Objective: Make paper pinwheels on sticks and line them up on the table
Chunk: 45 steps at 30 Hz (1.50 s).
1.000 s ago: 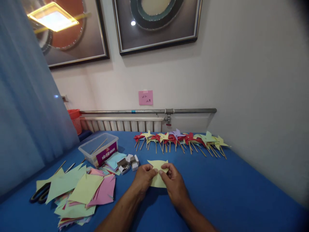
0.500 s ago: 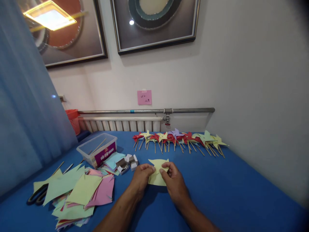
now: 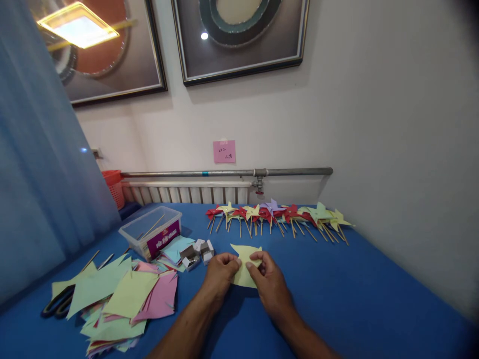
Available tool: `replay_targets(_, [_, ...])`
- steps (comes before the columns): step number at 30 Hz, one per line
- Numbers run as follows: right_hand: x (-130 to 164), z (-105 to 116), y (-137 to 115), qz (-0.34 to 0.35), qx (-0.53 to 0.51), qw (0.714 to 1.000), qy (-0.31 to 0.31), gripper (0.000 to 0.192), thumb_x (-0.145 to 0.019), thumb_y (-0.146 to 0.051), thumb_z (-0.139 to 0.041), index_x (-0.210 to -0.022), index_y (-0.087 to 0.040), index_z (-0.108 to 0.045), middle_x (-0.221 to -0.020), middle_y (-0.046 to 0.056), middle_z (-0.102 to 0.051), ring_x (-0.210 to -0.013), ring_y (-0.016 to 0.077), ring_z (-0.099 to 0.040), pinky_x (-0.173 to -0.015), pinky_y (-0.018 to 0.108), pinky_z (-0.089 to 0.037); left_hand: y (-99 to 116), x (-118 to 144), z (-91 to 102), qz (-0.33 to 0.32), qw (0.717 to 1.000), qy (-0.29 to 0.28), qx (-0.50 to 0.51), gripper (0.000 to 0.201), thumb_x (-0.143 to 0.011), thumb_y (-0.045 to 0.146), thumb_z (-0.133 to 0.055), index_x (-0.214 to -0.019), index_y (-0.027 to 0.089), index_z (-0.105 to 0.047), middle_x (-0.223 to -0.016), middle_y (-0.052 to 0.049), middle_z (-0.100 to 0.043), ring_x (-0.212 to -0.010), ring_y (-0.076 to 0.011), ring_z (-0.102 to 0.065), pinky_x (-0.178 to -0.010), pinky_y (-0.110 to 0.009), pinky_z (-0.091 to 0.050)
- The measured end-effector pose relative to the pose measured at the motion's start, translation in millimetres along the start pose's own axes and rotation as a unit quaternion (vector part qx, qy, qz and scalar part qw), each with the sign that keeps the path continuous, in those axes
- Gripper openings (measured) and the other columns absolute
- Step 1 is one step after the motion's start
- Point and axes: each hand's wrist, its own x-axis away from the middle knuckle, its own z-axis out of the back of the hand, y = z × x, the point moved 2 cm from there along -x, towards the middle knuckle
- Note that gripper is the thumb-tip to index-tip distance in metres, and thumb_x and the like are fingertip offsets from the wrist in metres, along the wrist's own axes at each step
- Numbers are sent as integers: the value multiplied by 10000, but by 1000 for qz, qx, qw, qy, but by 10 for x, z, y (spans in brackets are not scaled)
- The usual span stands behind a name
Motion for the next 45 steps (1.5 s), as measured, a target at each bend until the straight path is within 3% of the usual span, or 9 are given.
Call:
replay_targets(16, [26, -23, 25, 8, -37, 999, -20, 282, -778, -483, -703, -923, -262, -608, -555, -87, -478, -489, 147, -451, -475, 258, -355, -21, 25, -24, 22, 999, -27, 20, 401, -545, 438, -876, -650, 170, -597, -540, 31, -575, -484, -94, -459, -534, -244, -332])
replay_targets(25, [4, -62, 98, 5, -99, 994, -46, 431, -804, -444, -664, -1178, -243, -590, -735, -27, -639, -643, 199, -630, -612, 316, -522, 16, 14, -4, 10, 1000, -12, 6, 333, -581, 394, -820, -613, 192, -558, -507, 44, -553, -459, -88, -430, -507, -237, -305])
replay_targets(37, [-9, -60, 147, 9, -92, 995, -32, 432, -803, -405, -671, -1193, -234, -596, -711, -23, -686, -613, 203, -654, -545, 293, -499, -21, -10, 0, 7, 1000, -21, -9, 356, -552, 415, -844, -628, 169, -598, -546, 18, -577, -481, -96, -449, -516, -246, -319])
replay_targets(42, [-13, -69, 104, -8, -111, 993, -31, 616, -754, -378, -706, -1331, -239, -543, -868, 25, -764, -706, 238, -727, -621, 343, -569, 5, -2, 7, -2, 1000, -17, -23, 328, -590, 388, -833, -610, 183, -578, -522, 33, -561, -474, -93, -437, -506, -240, -302])
replay_targets(45, [-51, -44, 91, -19, -133, 991, -7, 725, -740, -404, -722, -1401, -234, -477, -843, 26, -770, -684, 251, -726, -618, 362, -569, -11, -12, 10, -5, 999, -15, -30, 314, -615, 377, -825, -608, 189, -574, -516, 32, -574, -467, -98, -443, -505, -241, -314])
